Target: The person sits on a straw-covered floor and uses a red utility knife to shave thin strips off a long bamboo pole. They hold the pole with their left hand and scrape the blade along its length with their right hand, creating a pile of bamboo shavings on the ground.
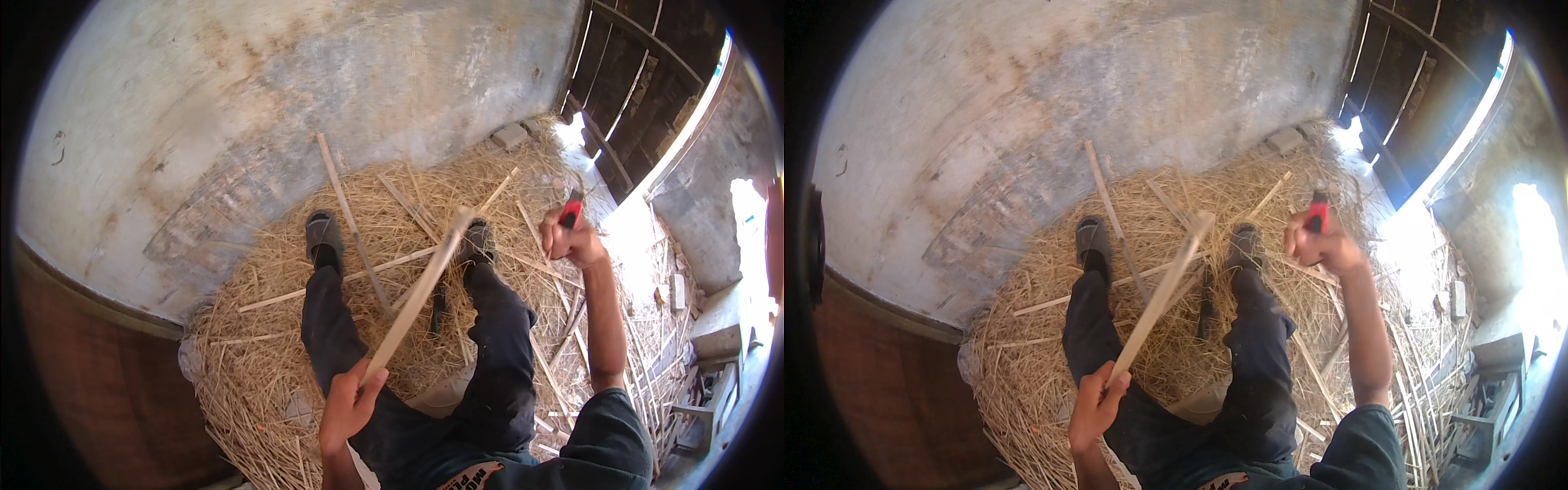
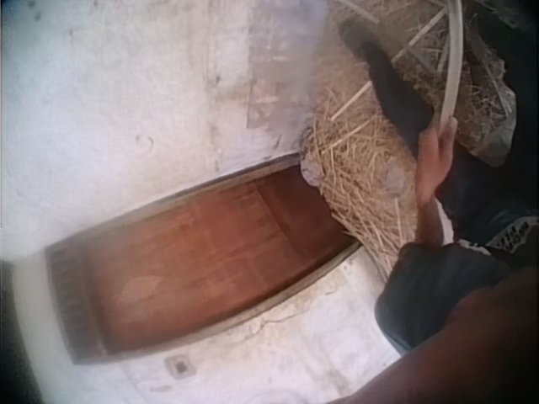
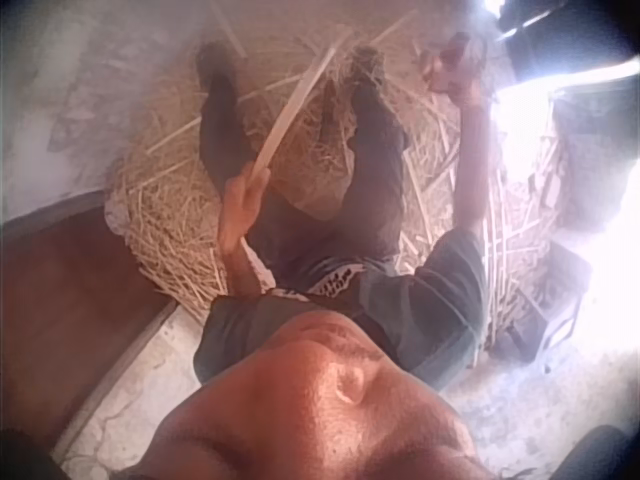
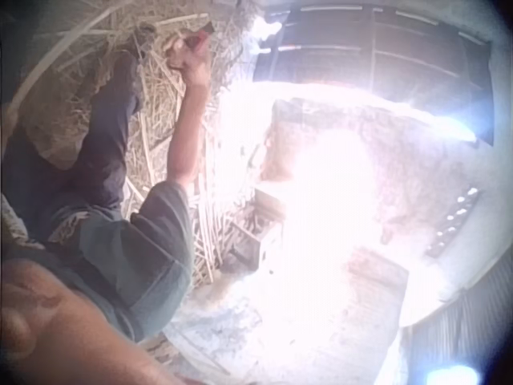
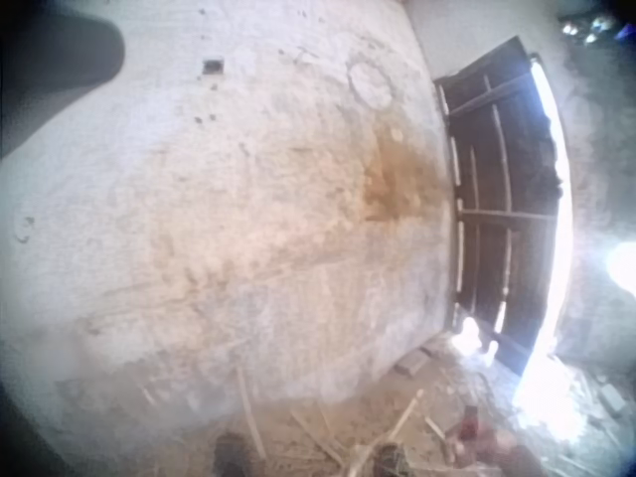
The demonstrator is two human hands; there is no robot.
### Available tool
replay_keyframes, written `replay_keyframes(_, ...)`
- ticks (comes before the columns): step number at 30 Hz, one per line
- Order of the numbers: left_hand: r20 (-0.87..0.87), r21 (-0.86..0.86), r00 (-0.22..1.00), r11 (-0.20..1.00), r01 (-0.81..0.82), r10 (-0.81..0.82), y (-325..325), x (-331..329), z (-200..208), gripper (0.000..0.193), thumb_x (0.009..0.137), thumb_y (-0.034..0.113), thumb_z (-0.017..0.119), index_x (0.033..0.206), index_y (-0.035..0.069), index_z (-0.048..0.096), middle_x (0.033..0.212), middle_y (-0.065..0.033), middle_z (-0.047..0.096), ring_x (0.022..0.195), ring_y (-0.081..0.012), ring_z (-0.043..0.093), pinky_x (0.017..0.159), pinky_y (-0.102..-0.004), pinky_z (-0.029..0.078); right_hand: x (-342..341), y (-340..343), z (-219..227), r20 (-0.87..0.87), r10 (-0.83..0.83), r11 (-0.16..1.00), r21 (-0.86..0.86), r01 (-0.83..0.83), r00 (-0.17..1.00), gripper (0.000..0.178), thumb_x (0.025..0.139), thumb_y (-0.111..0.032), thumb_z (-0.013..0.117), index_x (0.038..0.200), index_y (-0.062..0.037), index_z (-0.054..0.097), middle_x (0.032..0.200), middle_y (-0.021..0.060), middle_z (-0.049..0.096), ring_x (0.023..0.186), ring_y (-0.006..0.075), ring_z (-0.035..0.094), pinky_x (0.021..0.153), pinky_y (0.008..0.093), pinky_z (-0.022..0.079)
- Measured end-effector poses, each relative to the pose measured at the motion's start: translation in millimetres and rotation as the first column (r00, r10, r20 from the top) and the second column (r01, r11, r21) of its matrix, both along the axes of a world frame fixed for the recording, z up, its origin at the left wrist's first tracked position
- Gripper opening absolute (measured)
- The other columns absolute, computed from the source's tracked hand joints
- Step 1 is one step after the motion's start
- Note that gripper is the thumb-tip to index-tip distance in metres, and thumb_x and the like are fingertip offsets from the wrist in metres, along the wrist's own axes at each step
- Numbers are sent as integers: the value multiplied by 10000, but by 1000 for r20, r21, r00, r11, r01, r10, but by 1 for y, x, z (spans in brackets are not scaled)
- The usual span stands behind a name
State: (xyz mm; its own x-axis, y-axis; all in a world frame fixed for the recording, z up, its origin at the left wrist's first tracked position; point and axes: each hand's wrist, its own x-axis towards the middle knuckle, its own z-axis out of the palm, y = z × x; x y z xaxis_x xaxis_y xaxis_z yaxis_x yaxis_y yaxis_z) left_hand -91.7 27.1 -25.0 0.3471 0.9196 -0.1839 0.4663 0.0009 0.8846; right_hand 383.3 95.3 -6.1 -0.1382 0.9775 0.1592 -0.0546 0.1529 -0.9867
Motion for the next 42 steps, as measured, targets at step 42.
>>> replay_keyframes(42,291,204,936,942,-265,200,-1,87,40,217,1068,157,706,1173,-28,747,707,-12,587,617,-45,460,539,-269,357,-178,-50,28,534,-590,706,705,66,605,334,817,-344,912,1088,-170,823,686,-49,578,495,144,556,486,301,456)
